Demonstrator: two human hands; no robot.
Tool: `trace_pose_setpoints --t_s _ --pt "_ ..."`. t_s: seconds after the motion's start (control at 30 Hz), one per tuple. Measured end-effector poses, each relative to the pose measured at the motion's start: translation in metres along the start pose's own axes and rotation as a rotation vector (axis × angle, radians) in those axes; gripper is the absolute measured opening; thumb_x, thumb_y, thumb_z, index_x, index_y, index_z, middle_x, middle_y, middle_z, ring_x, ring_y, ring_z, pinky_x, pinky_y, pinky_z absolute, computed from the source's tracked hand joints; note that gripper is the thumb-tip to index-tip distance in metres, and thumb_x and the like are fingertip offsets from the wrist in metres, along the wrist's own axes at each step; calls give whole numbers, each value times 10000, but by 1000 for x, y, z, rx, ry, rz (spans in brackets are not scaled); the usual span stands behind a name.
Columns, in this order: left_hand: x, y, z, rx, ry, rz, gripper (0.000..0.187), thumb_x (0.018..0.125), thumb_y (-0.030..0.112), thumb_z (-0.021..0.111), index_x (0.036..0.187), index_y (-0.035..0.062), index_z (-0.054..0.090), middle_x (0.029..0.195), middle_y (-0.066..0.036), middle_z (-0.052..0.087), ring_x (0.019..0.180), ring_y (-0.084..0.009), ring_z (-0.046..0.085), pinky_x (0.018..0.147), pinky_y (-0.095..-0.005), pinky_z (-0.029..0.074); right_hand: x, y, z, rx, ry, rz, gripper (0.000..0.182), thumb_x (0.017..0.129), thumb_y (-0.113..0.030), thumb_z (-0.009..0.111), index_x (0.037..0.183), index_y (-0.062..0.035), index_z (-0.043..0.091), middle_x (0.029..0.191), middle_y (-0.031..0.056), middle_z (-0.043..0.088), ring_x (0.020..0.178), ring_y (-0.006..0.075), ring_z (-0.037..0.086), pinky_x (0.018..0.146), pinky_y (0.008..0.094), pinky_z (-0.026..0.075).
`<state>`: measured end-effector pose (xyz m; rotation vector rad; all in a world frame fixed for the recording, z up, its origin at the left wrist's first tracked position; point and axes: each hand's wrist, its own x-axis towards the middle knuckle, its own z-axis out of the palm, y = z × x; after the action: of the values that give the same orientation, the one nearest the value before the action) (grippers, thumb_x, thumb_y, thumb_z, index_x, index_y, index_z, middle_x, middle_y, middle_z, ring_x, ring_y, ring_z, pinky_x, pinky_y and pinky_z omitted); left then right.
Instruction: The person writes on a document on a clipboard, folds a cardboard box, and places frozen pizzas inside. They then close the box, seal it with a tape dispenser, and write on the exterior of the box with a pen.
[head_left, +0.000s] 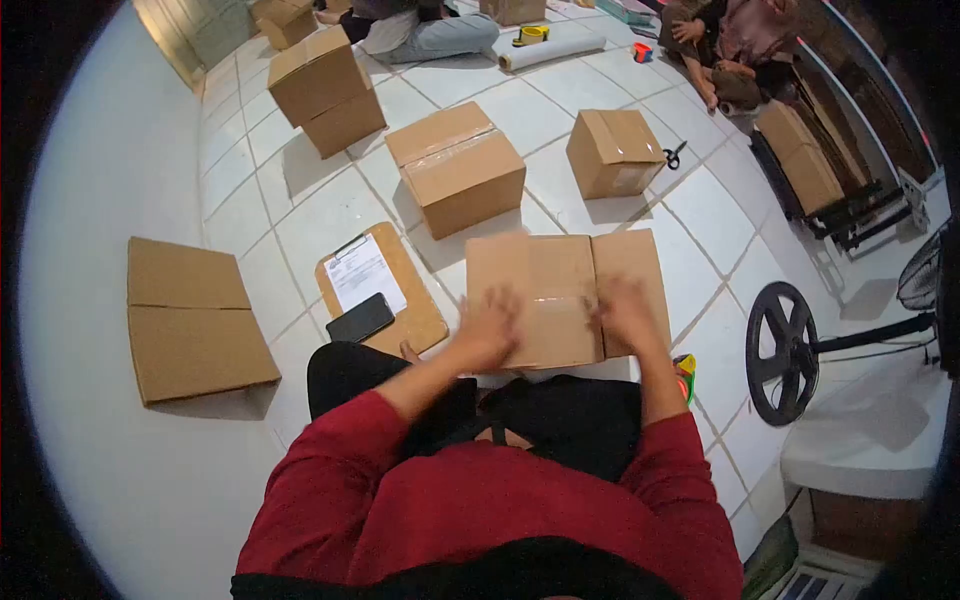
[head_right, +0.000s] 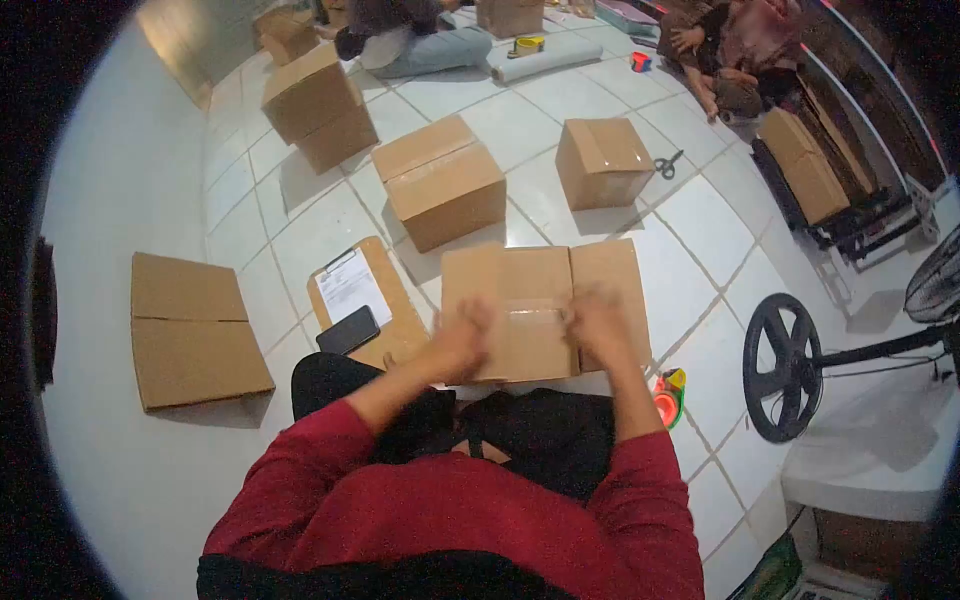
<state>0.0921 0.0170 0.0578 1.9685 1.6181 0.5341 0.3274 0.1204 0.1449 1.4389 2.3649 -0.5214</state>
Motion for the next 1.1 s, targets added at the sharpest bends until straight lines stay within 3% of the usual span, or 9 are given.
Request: trace_pose_setpoints --t_s 0.03,0.1,0.17,0.23,0.37,0.5,0.7,0.9,1.1 --pt "-4 19 20 414 118 56 597 771 439 422 1266 132 292 1349 -118 179 1242 -324 131 925 -605 13 3 19 5 344 335 205 429 752 -123 443 1176 -67 410 1164 184 432 1118 298 375 965 408 227" --pt "-7 18 21 406 153 60 604 771 431 421 1272 129 274 1348 -120 182 1240 -330 140 913 -621 16 -7 133 1 1128 260 69 389 771 -86 389 1152 -22 433 1071 198 495 991 251 480 858 357 351" --pt "-6 19 22 393 169 75 611 770 423 419 1278 125 255 1346 -123 185 1239 -337 149 900 -637 19 -6 124 3 1264 185 586 371 793 -59 369 1153 -10 440 1062 138 526 815 264 574 739 347 455" --pt "-3 17 19 423 142 96 603 769 422 415 1273 126 268 1349 -109 184 1241 -327 149 911 -625 26 7 124 17 1458 -110 13 405 788 -79 444 1192 -68 421 1051 84 530 917 147 524 755 295 439" --pt "14 3 7 459 143 194 582 770 443 411 1254 136 311 1333 -102 229 1231 -298 192 914 -623 24 63 41 21 381 299 -291 844 592 -363 693 1281 -122 271 1331 155 213 1224 374 149 992 393 195" --pt "31 -12 -4 434 125 319 576 766 446 412 1248 142 322 1331 -79 241 1237 -294 178 904 -637 24 110 13 9 -4 184 -107 1179 357 -521 745 1313 -166 154 1321 182 204 1191 347 245 966 437 232" --pt "-2 41 41 355 224 -234 548 768 477 404 1254 236 329 1339 -46 233 1235 -376 107 847 -692 -3 87 22 14 113 223 26 1152 320 -583 722 1236 -45 277 1200 178 389 1065 337 420 899 436 322" --pt "47 -24 -3 380 3 328 551 749 477 417 1245 249 342 1345 -26 229 1241 -351 122 875 -663 -44 0 33 49 270 216 371 863 503 -565 664 1112 -5 420 1054 209 483 991 311 485 820 393 389" --pt "57 26 -8 466 44 209 503 774 399 419 1231 196 366 1293 -37 326 1216 -306 228 924 -617 36 -56 89 87 936 95 327 594 709 -385 602 1168 -60 411 1079 182 483 968 269 489 821 336 393"
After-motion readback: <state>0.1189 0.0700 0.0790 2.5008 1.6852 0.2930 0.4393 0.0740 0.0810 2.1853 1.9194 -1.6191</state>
